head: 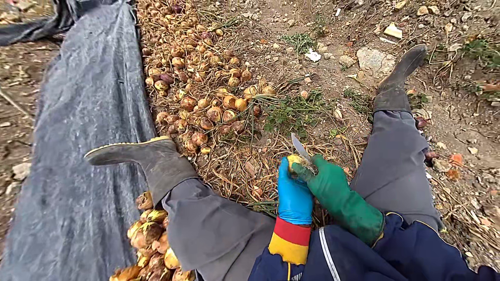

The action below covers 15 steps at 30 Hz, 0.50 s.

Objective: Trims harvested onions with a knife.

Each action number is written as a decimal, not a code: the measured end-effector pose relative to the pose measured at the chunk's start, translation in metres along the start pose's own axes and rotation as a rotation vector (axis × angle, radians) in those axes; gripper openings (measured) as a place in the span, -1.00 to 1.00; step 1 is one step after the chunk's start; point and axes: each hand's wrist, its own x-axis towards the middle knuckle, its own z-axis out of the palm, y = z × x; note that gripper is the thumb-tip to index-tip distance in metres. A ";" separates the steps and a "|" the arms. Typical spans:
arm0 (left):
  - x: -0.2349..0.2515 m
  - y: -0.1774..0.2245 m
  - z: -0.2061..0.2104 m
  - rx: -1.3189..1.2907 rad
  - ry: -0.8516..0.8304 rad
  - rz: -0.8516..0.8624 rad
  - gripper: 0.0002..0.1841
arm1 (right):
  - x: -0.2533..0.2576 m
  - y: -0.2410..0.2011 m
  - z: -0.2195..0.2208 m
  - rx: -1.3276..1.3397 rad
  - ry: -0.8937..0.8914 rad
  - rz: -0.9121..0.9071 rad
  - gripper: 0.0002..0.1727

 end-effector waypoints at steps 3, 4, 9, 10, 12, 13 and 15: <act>0.002 -0.003 -0.002 -0.042 -0.018 -0.026 -0.41 | 0.003 0.010 0.009 0.091 -0.009 0.003 -0.08; 0.004 -0.004 -0.004 -0.047 -0.034 -0.028 -0.41 | 0.004 0.011 0.011 0.145 -0.021 0.012 -0.09; 0.020 -0.013 -0.023 0.056 -0.073 0.023 -0.43 | 0.001 0.007 0.021 0.603 -0.275 0.296 -0.10; 0.022 -0.015 -0.027 0.092 -0.083 0.032 -0.43 | 0.001 0.005 0.021 0.708 -0.330 0.377 -0.09; 0.024 -0.014 -0.032 0.115 -0.129 0.015 -0.42 | 0.003 0.001 0.018 0.860 -0.393 0.484 -0.12; 0.023 -0.012 -0.034 0.109 -0.152 0.008 -0.42 | 0.003 -0.001 0.018 0.916 -0.410 0.517 -0.14; 0.019 -0.007 -0.036 0.108 -0.172 0.043 -0.47 | 0.002 -0.004 0.017 0.999 -0.463 0.573 -0.17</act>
